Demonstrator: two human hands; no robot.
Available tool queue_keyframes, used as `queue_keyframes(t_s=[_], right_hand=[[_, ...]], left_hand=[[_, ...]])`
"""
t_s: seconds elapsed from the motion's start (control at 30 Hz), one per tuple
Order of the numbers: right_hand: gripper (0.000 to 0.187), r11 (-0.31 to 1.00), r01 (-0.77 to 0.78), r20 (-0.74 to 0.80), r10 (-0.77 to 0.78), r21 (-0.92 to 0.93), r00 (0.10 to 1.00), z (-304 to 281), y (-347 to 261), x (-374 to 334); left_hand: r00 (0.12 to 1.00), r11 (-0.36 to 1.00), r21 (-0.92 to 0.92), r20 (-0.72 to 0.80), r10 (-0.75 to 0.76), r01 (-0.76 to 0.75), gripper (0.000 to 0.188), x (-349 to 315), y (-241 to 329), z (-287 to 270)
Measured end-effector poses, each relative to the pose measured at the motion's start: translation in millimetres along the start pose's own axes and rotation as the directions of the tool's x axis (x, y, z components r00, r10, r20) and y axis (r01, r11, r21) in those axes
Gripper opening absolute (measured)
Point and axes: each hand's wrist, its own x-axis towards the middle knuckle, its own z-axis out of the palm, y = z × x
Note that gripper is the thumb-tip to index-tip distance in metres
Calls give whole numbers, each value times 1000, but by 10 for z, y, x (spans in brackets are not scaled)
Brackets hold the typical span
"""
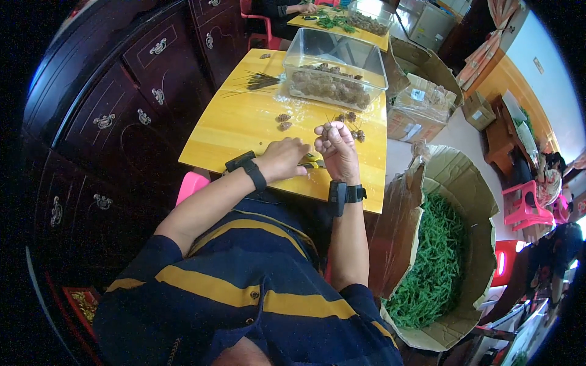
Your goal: The person picks up a pinecone and a wire, inserts the wire into the pinecone, and uses pliers to twist and trim the wire. This process is repeated with several more pinecones before the person sets the pliers down.
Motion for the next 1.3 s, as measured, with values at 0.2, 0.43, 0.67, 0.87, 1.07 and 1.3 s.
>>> queue_keyframes(t_s=[0.2,0.43,0.67,0.87,1.07,1.3], right_hand=[[14,999,7,17,-8,54,1000,-39,-41,12],[15,966,68,3,-71,248,997,-156,-47,16],[17,984,-34,66,23,177,998,-53,-34,12],[19,991,-75,94,65,108,993,56,1,-12],[19,985,-153,126,142,79,982,100,37,-4],[17,988,-146,115,140,44,983,163,50,1]], left_hand=[[994,986,160,103,37,-54,37,10,107,-9],[980,975,-118,90,-176,186,30,-362,64,-293],[978,926,-317,112,-178,205,28,-676,-164,-776],[996,966,-249,-45,-82,68,41,-595,-178,-884],[993,996,-40,-82,-82,79,48,-543,-110,-879],[989,991,-85,-93,-113,105,49,-536,-102,-896]])
